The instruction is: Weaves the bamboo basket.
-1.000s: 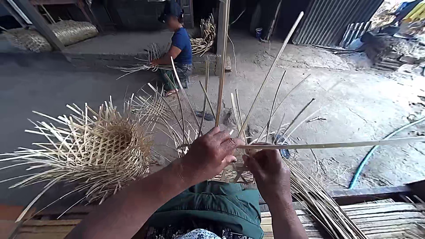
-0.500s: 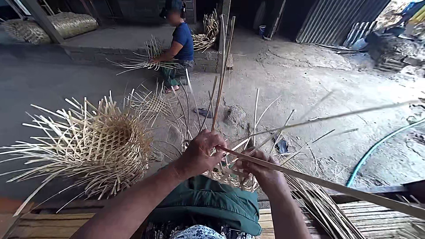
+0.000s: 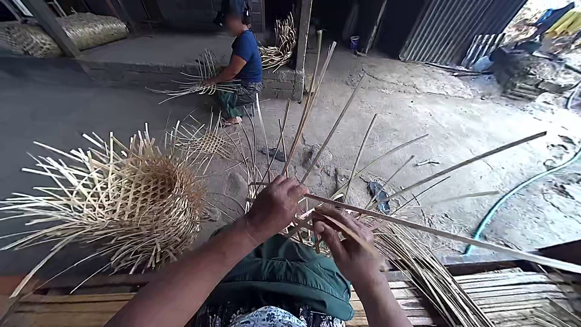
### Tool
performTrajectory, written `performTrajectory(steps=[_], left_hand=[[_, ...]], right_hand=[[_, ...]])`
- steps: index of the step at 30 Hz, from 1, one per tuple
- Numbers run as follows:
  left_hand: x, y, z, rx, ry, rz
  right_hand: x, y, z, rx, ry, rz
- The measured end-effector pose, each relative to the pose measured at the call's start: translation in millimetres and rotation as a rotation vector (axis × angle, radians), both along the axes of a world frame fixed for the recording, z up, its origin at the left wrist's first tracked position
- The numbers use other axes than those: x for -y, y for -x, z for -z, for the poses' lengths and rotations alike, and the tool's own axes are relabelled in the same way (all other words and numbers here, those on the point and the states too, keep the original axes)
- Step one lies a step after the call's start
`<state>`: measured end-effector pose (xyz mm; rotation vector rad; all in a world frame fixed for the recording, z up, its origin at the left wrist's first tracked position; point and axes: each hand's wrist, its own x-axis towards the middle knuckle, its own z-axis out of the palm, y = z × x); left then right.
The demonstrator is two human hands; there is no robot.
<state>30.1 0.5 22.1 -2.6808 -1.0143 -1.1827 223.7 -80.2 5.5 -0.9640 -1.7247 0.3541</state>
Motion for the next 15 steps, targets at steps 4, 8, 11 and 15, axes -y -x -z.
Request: performTrajectory(steps=[4,8,11,15], left_hand=[[15.9,-1.4,-5.2,-0.064,-0.012,-0.017],[18.2,9.0,-35.0,0.165,0.574,0.1],[13.1,16.0,-42.3,0.294,0.845,0.204],[16.7,13.1,-29.1,0.472,0.843,0.394]], right_hand=[[18.5,19.0,-25.1,0.508,0.001,0.464],[11.7,-1.0,-32.8,0.589,0.076,0.357],[8.7,-3.9,-34.2,0.533,0.101,0.248],[5.5,-6.9,-36.4,0.509,0.214,0.281]])
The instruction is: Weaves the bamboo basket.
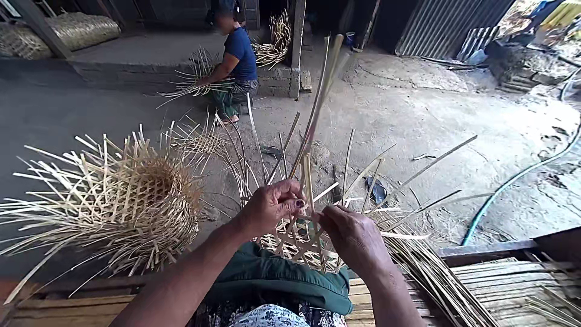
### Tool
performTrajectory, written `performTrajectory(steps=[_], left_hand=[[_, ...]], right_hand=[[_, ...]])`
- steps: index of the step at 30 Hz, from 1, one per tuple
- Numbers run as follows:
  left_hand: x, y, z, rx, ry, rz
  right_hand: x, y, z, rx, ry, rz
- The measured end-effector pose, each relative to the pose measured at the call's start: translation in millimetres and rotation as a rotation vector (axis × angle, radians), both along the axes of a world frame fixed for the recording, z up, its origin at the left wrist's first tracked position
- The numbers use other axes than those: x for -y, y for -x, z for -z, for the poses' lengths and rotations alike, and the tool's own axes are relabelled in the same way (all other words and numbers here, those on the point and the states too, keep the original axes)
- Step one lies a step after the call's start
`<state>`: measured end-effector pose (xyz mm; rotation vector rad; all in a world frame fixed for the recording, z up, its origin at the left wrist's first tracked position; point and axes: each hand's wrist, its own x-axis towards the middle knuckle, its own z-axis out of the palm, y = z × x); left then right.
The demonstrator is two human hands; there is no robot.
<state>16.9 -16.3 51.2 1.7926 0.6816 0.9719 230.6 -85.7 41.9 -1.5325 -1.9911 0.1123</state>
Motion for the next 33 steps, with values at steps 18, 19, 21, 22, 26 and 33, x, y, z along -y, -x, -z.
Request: performTrajectory(steps=[18,19,21,22,26,33], left_hand=[[-18.7,-19.5,-36.7,-0.409,-0.995,-0.193],[-13.1,-22.0,-35.1,-0.377,-0.973,-0.208],[-7.3,-24.6,-24.6,-0.345,-0.922,-0.216],[-5.6,-24.7,-17.9,-0.343,-0.884,-0.206],[0.7,-20.8,-9.7,-0.266,-0.723,-0.114],[-23.3,-10.6,5.5,-0.192,-0.601,-0.179]], right_hand=[[-4.1,-2.6,7.8,-0.467,-0.299,0.103],[-3.3,-3.7,5.1,-0.464,-0.307,0.12],[2.1,-5.4,-1.1,-0.311,-0.247,0.193],[6.6,-3.7,-4.7,-0.198,-0.204,0.231],[15.6,5.4,-11.5,-0.139,-0.126,0.219],[-20.1,-22.6,23.7,-1.142,0.16,-0.441]])
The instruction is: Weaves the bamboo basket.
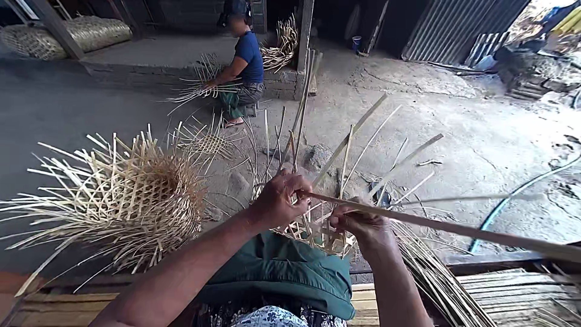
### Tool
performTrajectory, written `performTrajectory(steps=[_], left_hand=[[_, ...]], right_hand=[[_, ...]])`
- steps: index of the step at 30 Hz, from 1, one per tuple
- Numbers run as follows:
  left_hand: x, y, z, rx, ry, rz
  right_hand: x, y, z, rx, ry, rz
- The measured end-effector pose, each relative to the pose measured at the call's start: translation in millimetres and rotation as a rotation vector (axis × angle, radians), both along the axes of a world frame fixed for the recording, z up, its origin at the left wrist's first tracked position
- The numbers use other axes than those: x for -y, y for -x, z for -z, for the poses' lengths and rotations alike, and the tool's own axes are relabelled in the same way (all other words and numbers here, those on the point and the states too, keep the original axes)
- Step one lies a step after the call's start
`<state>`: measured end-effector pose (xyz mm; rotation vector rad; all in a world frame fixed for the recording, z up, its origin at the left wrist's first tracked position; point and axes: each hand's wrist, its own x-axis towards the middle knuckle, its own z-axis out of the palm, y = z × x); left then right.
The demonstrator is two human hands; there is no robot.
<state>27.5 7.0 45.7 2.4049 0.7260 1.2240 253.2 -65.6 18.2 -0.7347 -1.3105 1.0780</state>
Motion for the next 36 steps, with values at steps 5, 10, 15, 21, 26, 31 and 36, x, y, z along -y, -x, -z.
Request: performTrajectory(steps=[5,10,15,21,26,31,36], left_hand=[[-2.2,-5.8,13.6,-0.265,-0.357,-0.243],[11.9,-3.2,-17.0,-0.158,0.111,-0.1],[1.6,10.9,-35.0,0.057,0.791,0.2],[-2.7,14.2,-1.4,0.35,0.643,0.395],[28.8,-3.4,-17.6,-0.105,-0.12,0.01],[-2.5,-9.3,-27.4,-0.472,-0.425,-0.064],[21.2,-4.6,-39.6,-0.211,-0.307,-0.079]], right_hand=[[24.2,21.6,-12.2,0.774,-0.289,0.438],[24.9,17.6,-31.9,1.185,-0.202,0.523],[17.2,9.7,-36.7,1.099,-0.196,0.387],[13.8,7.5,-47.9,1.119,0.032,0.319],[13.1,10.4,-47.4,1.023,0.014,0.34],[8.9,17.9,-22.5,0.789,-0.194,0.558],[18.8,34.7,-32.7,0.906,-0.324,0.834]])
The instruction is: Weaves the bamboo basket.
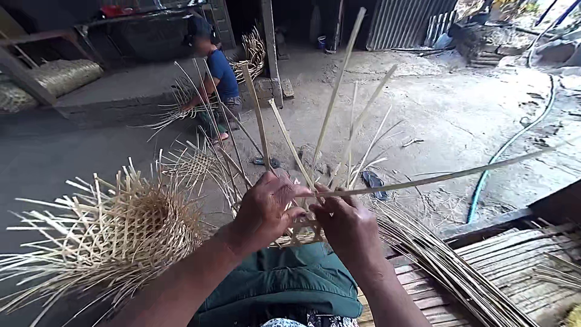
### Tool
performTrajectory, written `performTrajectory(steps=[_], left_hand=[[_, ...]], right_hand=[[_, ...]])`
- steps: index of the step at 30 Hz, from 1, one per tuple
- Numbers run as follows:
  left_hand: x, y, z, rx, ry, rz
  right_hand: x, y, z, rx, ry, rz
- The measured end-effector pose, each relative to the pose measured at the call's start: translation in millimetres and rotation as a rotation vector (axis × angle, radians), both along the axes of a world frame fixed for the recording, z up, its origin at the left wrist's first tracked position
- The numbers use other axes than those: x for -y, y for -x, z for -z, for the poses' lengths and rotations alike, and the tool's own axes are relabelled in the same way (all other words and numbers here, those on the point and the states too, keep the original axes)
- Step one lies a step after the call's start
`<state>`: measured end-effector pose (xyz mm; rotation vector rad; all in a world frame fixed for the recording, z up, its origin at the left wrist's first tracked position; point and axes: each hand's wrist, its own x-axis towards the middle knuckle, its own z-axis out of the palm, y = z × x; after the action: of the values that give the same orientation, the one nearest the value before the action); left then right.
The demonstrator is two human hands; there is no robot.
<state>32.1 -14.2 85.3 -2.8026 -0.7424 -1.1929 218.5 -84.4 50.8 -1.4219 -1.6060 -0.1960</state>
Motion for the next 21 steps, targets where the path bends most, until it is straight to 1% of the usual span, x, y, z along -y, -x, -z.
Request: performTrajectory(steps=[2,3,4,6,8,9,10,11,12,14,16,17,18,19,21], left_hand=[[10.1,1.3,7.6,0.074,0.087,0.02],[9.9,3.2,13.4,0.109,0.135,0.036],[7.8,5.3,20.3,0.14,0.185,0.055],[2.9,8.0,31.4,0.195,0.276,0.089],[-2.3,7.0,35.4,0.241,0.306,0.09],[-5.6,5.6,36.7,0.254,0.29,0.068],[-9.4,4.3,38.5,0.254,0.257,0.033],[-13.4,3.2,41.1,0.233,0.207,-0.011],[-16.8,2.0,44.0,0.194,0.145,-0.054],[-18.0,-2.1,47.1,0.085,0.013,-0.131],[-11.5,-5.7,46.1,0.012,-0.071,-0.175],[-6.9,-6.4,43.8,0.008,-0.044,-0.173],[-2.9,-6.0,40.0,0.023,0.042,-0.157],[-0.6,-4.8,34.4,0.059,0.18,-0.118],[0.8,-1.4,21.5,0.168,0.493,-0.041]], right_hand=[[4.3,0.3,-5.5,-0.055,0.069,-0.053],[4.3,-4.0,-5.3,-0.134,0.152,-0.141],[1.9,-10.0,-3.5,-0.249,0.251,-0.264],[-8.1,-21.3,3.4,-0.563,0.417,-0.545],[-16.8,-29.6,11.2,-0.838,0.474,-0.781],[-18.4,-32.3,14.9,-0.881,0.455,-0.829],[-18.5,-33.5,18.4,-0.855,0.394,-0.846],[-16.6,-33.1,20.8,-0.763,0.307,-0.836],[-12.0,-30.7,19.9,-0.594,0.222,-0.772],[2.6,-17.8,11.7,-0.199,0.132,-0.483],[13.0,-2.7,7.0,0.094,0.106,-0.179],[15.1,0.2,6.4,0.174,0.12,-0.078],[16.2,-0.5,5.7,0.216,0.144,-0.023],[16.6,-3.6,3.7,0.236,0.16,-0.007],[17.0,-10.4,-0.9,0.236,0.18,-0.057]])
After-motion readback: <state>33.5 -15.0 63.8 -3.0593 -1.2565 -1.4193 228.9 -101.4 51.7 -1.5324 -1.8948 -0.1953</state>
